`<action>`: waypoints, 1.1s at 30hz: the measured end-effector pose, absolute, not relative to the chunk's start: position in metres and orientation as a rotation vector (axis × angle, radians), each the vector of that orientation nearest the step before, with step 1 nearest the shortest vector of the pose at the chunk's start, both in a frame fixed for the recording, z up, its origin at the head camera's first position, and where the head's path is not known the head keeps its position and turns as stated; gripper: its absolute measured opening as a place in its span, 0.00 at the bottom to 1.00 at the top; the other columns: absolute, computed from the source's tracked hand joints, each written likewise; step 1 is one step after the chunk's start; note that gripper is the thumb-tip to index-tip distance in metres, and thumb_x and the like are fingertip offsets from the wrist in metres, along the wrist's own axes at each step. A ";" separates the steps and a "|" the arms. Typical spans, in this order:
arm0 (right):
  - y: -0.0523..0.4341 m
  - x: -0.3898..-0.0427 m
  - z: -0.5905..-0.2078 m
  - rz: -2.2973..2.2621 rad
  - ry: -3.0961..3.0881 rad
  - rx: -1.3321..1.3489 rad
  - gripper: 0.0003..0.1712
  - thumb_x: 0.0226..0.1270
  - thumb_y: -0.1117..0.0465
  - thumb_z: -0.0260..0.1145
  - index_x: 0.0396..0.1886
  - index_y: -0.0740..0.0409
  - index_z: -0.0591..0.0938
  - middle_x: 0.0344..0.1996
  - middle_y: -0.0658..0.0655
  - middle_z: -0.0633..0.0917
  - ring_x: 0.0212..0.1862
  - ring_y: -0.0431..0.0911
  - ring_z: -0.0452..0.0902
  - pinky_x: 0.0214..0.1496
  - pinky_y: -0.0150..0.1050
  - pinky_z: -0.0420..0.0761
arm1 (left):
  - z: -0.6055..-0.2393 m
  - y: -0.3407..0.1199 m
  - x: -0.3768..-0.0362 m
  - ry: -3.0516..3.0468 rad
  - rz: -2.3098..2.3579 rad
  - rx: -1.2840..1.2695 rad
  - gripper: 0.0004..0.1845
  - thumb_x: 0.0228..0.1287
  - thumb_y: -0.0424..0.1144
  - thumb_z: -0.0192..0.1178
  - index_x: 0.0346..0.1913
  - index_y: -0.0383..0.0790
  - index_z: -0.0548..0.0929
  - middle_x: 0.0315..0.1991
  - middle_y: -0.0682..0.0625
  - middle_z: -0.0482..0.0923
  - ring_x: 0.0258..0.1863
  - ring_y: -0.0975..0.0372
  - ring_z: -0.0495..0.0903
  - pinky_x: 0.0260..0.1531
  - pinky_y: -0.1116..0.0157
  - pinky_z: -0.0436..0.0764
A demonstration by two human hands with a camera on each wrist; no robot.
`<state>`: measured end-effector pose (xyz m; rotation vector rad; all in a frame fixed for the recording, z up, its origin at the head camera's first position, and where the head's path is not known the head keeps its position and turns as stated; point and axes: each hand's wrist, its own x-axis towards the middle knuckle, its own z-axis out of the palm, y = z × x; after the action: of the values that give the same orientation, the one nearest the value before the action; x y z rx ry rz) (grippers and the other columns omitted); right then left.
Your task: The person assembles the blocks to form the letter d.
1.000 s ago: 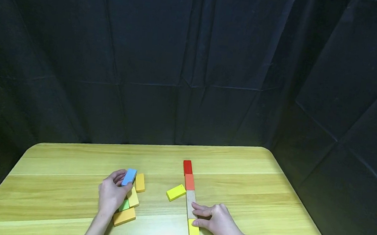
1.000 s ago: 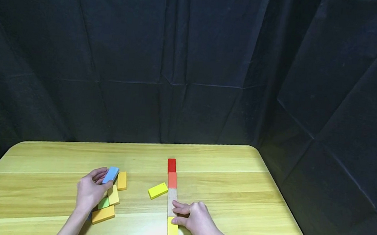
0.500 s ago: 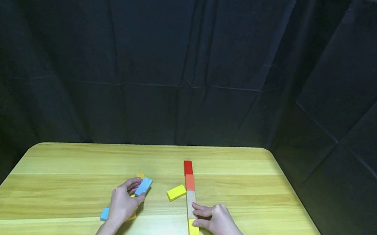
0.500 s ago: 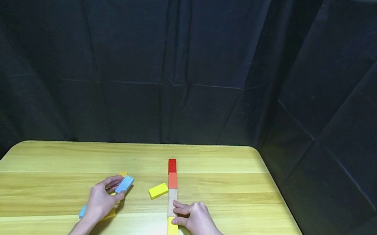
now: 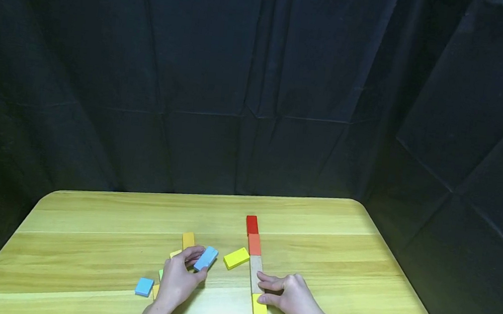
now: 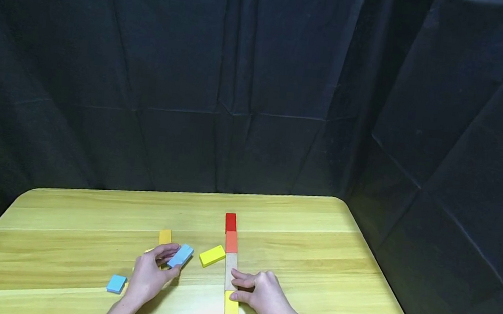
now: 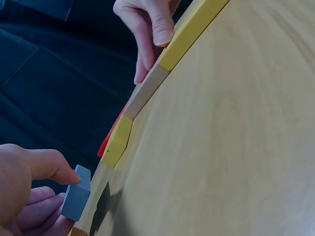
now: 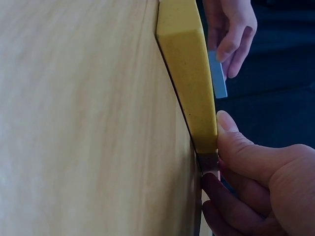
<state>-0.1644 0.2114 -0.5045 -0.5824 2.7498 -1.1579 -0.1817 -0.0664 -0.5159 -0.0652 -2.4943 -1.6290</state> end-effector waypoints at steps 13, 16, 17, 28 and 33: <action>0.211 -0.164 -0.504 -1.158 2.775 -0.602 0.24 0.49 0.44 0.71 0.42 0.54 0.86 0.51 0.44 0.82 0.56 0.47 0.76 0.60 0.51 0.70 | -0.521 -0.060 -0.178 -2.578 -1.571 -0.142 0.22 0.47 0.28 0.68 0.50 0.36 0.80 0.43 0.46 0.84 0.41 0.58 0.83 0.42 0.63 0.83; 0.211 -0.164 -0.505 -1.152 2.772 -0.599 0.24 0.48 0.45 0.71 0.43 0.54 0.86 0.51 0.44 0.81 0.56 0.47 0.76 0.60 0.51 0.70 | -0.522 -0.058 -0.178 -2.597 -1.536 -0.171 0.22 0.46 0.29 0.68 0.50 0.35 0.80 0.42 0.46 0.84 0.41 0.58 0.83 0.41 0.63 0.83; 0.211 -0.164 -0.505 -1.152 2.768 -0.596 0.24 0.49 0.45 0.71 0.43 0.54 0.86 0.51 0.44 0.81 0.56 0.47 0.75 0.60 0.51 0.70 | -0.522 -0.058 -0.178 -2.605 -1.524 -0.182 0.22 0.46 0.29 0.68 0.49 0.35 0.80 0.42 0.46 0.84 0.41 0.58 0.83 0.41 0.63 0.83; 0.211 -0.164 -0.504 -1.163 2.758 -0.597 0.25 0.48 0.44 0.71 0.42 0.55 0.86 0.51 0.44 0.82 0.55 0.47 0.76 0.60 0.52 0.70 | -0.522 -0.053 -0.175 -2.641 -1.454 -0.229 0.22 0.47 0.30 0.69 0.49 0.33 0.81 0.39 0.45 0.84 0.38 0.59 0.84 0.38 0.65 0.83; 0.211 -0.164 -0.505 -1.150 2.768 -0.599 0.25 0.48 0.43 0.70 0.42 0.55 0.86 0.51 0.44 0.82 0.55 0.46 0.77 0.60 0.52 0.71 | -0.521 -0.053 -0.174 -2.639 -1.449 -0.243 0.21 0.47 0.31 0.69 0.48 0.33 0.81 0.39 0.45 0.85 0.38 0.59 0.84 0.38 0.65 0.83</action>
<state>-0.1643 0.2114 -0.5048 -0.5989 2.7677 -1.1499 -0.1742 -0.0531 -0.5210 -0.2432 -2.6395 -1.4493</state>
